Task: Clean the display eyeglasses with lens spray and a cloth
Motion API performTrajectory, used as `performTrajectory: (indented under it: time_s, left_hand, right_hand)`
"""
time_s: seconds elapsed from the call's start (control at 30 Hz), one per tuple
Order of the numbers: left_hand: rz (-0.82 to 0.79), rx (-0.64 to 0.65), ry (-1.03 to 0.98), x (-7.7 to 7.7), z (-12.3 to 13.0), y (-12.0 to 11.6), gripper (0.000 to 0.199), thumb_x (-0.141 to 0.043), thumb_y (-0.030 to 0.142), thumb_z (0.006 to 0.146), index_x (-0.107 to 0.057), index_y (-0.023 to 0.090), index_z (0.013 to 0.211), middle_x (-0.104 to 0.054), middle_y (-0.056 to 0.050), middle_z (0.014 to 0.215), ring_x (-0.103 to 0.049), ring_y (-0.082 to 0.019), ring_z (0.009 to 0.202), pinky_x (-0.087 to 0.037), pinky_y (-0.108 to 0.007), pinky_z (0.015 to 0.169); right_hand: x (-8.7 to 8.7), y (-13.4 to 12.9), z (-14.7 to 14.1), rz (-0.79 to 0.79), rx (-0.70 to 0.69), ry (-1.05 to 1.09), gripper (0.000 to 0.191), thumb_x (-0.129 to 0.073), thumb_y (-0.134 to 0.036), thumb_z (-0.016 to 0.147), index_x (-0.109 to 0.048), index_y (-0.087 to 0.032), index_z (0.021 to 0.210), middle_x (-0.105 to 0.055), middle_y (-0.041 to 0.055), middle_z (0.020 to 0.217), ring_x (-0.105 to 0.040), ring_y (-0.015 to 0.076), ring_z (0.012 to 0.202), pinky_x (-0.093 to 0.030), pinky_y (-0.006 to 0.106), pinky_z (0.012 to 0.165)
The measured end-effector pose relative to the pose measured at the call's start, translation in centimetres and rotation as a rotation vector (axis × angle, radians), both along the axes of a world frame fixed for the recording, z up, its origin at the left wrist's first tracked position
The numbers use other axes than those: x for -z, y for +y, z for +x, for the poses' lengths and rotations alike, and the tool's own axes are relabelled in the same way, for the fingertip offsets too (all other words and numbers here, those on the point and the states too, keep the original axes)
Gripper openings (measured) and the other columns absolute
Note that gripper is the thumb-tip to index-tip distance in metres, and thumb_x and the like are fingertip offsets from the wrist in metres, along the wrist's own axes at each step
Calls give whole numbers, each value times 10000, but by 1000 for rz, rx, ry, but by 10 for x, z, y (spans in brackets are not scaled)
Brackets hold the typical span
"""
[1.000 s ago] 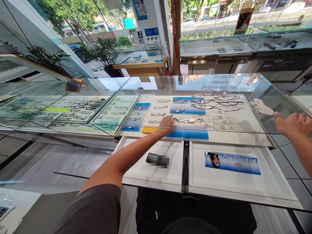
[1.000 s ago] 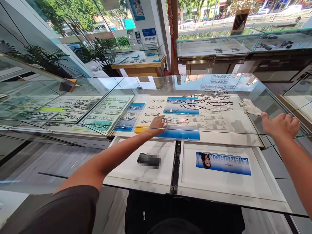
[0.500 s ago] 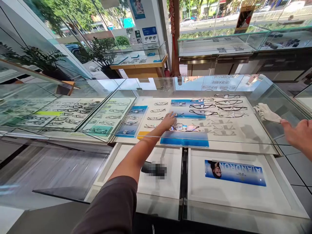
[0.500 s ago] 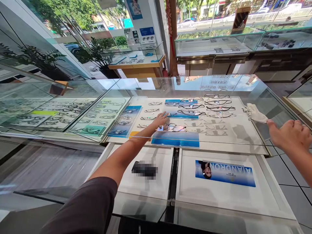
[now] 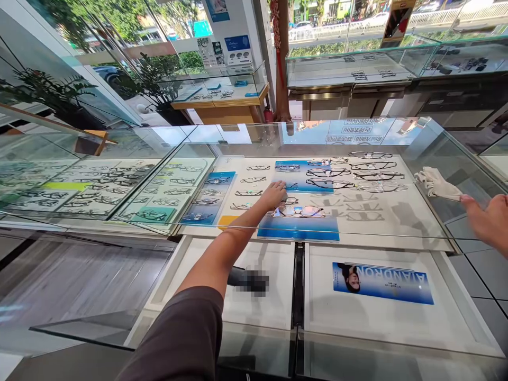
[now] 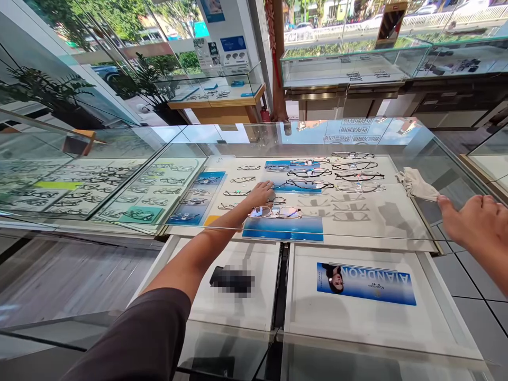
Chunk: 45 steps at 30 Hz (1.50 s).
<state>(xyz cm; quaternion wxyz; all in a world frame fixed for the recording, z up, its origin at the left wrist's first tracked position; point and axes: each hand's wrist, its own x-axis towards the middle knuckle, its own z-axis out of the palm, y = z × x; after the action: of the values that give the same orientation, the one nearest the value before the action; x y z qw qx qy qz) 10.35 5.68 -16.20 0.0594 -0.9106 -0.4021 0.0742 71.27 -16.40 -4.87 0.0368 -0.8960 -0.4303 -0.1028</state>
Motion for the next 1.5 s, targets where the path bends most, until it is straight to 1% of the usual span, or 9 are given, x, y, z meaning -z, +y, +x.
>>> performTrajectory:
  time_s: [0.13,0.27,0.43,0.73,1.07,1.17,1.27,1.37,1.5]
  left_hand:
    - [14,-48,-4,-3,6,-4,496,-726,344,896,-719,90,1321,-426,-245,1713,-374,-407,1611,-310,-523,1307]
    - [35,-106,-16,-3,11,-6,414,-714,326,953,-723,110,1306,-452,-229,1695,-399,-390,1592,-350,-544,1285]
    - [78,-157,-36,1,13,-3,425,-704,406,1021,-668,172,1374,-573,-142,1570,-538,-335,1463,-450,-611,1216]
    - [127,-202,-39,7,14,-1,352,-688,384,1039,-683,192,1334,-654,-130,1437,-643,-288,1306,-555,-546,1116]
    - [93,-242,-32,-11,16,-11,354,-691,402,1035,-685,181,1312,-675,-125,1387,-659,-281,1265,-564,-538,1092]
    - [65,-237,-58,-24,12,-25,317,-692,406,1025,-713,176,1241,-700,-117,1322,-638,-289,1276,-514,-553,1122]
    - [35,-205,-101,-41,4,-50,220,-620,316,1008,-784,183,1072,-758,-138,1151,-607,-331,1254,-452,-551,1093]
    - [9,-188,-150,-58,-3,-86,253,-587,260,938,-822,201,1009,-783,-167,1107,-592,-365,1212,-414,-555,1037]
    - [-73,-188,-178,-82,-11,-141,143,-686,256,845,-814,217,898,-805,-136,1011,-618,-360,1154,-410,-540,1027]
  right_hand:
    - [-9,0,-11,47,38,134,1198,-31,-897,911,-452,-33,1626,-435,272,1687,-368,496,1558,-351,664,1245]
    - [-11,1,-13,41,47,131,1190,-48,-887,918,-453,-21,1626,-433,265,1693,-370,487,1559,-353,672,1245]
    - [-12,2,-15,46,47,140,1132,-99,-864,929,-474,-38,1607,-459,272,1670,-392,492,1546,-363,686,1233]
    - [-16,2,-23,40,35,142,1063,-136,-804,948,-485,-29,1586,-461,272,1665,-385,476,1549,-338,654,1255]
    - [-13,4,-25,56,21,149,987,-183,-784,970,-522,-52,1539,-486,265,1643,-418,459,1512,-354,624,1235]
    - [-12,5,-26,65,23,152,959,-205,-761,976,-533,-46,1524,-500,268,1627,-422,454,1507,-355,615,1234]
    - [-13,6,-28,78,10,165,958,-224,-739,981,-513,-14,1535,-479,283,1640,-403,453,1519,-330,615,1251]
    - [-14,7,-30,94,-4,193,975,-237,-746,992,-478,2,1568,-442,294,1666,-370,458,1534,-306,630,1262]
    - [-15,10,-31,104,1,217,989,-251,-733,1007,-431,35,1603,-415,304,1680,-346,462,1547,-297,642,1266]
